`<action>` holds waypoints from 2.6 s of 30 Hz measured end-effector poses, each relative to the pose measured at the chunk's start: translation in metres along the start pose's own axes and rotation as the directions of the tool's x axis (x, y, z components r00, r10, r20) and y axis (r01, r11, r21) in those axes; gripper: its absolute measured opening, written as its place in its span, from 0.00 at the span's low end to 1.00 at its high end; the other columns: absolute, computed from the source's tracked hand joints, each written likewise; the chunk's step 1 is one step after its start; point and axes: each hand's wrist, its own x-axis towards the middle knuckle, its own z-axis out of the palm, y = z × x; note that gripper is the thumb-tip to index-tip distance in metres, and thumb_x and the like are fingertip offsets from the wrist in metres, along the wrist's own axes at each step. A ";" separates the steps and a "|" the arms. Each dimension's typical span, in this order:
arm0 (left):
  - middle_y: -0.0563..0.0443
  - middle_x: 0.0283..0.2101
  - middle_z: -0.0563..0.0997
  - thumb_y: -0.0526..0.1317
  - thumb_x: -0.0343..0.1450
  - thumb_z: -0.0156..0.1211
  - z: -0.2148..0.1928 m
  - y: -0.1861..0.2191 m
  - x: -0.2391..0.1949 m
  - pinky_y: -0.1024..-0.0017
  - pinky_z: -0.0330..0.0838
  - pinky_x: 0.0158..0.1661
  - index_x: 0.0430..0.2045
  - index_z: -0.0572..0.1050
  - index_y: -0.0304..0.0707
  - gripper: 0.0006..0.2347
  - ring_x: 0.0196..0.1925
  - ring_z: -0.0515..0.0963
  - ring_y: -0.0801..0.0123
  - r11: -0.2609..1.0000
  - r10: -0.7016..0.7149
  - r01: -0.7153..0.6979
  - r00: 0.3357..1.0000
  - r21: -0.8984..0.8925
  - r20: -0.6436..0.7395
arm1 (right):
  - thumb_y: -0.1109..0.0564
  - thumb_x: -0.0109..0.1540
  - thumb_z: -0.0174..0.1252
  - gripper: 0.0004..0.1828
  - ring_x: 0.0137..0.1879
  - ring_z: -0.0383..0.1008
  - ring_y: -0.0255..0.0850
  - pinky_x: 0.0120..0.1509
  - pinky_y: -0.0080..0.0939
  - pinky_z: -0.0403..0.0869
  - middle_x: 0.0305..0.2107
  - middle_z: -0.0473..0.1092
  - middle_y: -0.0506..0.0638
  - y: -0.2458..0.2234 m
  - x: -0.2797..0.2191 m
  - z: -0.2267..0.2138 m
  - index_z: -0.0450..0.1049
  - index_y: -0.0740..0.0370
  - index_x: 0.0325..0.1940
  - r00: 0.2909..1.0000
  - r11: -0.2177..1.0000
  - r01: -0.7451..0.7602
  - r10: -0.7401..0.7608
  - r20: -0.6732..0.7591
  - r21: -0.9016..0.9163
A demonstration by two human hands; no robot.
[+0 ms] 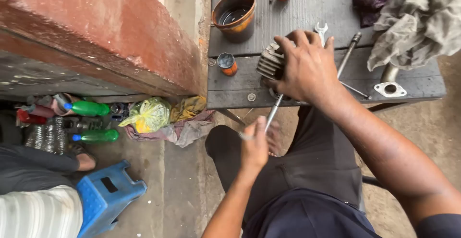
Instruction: Dismantling and inspecting a motorcycle engine cylinder head on a workbench.
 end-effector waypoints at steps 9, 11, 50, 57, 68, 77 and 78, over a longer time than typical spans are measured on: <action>0.49 0.32 0.80 0.55 0.77 0.45 -0.009 -0.014 -0.025 0.67 0.79 0.28 0.42 0.76 0.28 0.23 0.27 0.83 0.64 0.989 0.083 -0.067 0.989 -0.131 0.119 | 0.28 0.42 0.73 0.59 0.68 0.62 0.62 0.69 0.78 0.57 0.59 0.65 0.60 0.002 -0.001 -0.008 0.65 0.54 0.70 0.999 0.989 -0.022 0.029 -0.044 0.145; 0.48 0.31 0.80 0.54 0.77 0.45 -0.008 -0.012 -0.022 0.68 0.81 0.29 0.43 0.76 0.27 0.23 0.28 0.84 0.65 0.995 0.089 -0.082 0.989 -0.059 0.117 | 0.26 0.42 0.73 0.59 0.68 0.61 0.63 0.69 0.80 0.56 0.58 0.65 0.61 0.000 -0.001 -0.007 0.65 0.55 0.70 0.999 0.994 -0.039 0.041 -0.019 0.100; 0.48 0.29 0.81 0.34 0.70 0.61 0.022 0.034 -0.067 0.71 0.73 0.33 0.48 0.76 0.39 0.13 0.28 0.77 0.70 0.650 0.196 -0.461 0.870 0.604 0.453 | 0.26 0.45 0.71 0.54 0.50 0.74 0.55 0.56 0.62 0.66 0.41 0.71 0.60 0.001 -0.004 -0.011 0.69 0.61 0.64 0.999 0.995 -0.016 0.013 0.032 0.103; 0.54 0.38 0.85 0.31 0.67 0.57 -0.032 -0.022 -0.020 0.74 0.78 0.38 0.53 0.77 0.31 0.18 0.34 0.82 0.71 0.647 0.270 -0.294 0.951 0.703 0.149 | 0.28 0.45 0.72 0.50 0.50 0.74 0.57 0.56 0.62 0.67 0.40 0.71 0.61 0.002 -0.003 -0.014 0.71 0.61 0.61 0.999 0.997 0.008 -0.012 0.053 0.076; 0.42 0.29 0.79 0.33 0.73 0.58 -0.018 0.004 -0.034 0.69 0.73 0.35 0.55 0.79 0.28 0.16 0.29 0.77 0.71 0.689 0.357 -0.288 0.934 0.665 0.035 | 0.26 0.47 0.71 0.48 0.49 0.74 0.57 0.55 0.62 0.68 0.40 0.71 0.60 -0.002 0.002 -0.011 0.72 0.63 0.56 0.998 0.998 0.021 -0.024 0.056 0.054; 0.43 0.41 0.84 0.33 0.73 0.59 -0.057 0.002 -0.025 0.68 0.76 0.41 0.56 0.79 0.31 0.16 0.39 0.82 0.66 0.795 0.505 -0.466 0.863 0.389 0.002 | 0.26 0.48 0.70 0.46 0.49 0.75 0.56 0.57 0.62 0.68 0.40 0.72 0.61 -0.009 0.004 -0.020 0.72 0.65 0.54 0.993 1.000 -0.001 -0.002 0.115 0.029; 0.44 0.48 0.86 0.35 0.75 0.53 -0.047 0.027 -0.017 0.69 0.78 0.47 0.54 0.78 0.32 0.14 0.45 0.86 0.63 0.505 0.646 -0.445 0.763 0.740 0.018 | 0.27 0.47 0.71 0.46 0.49 0.75 0.56 0.58 0.63 0.67 0.40 0.72 0.60 -0.009 0.005 -0.020 0.73 0.63 0.53 0.995 1.000 0.000 -0.003 0.099 0.026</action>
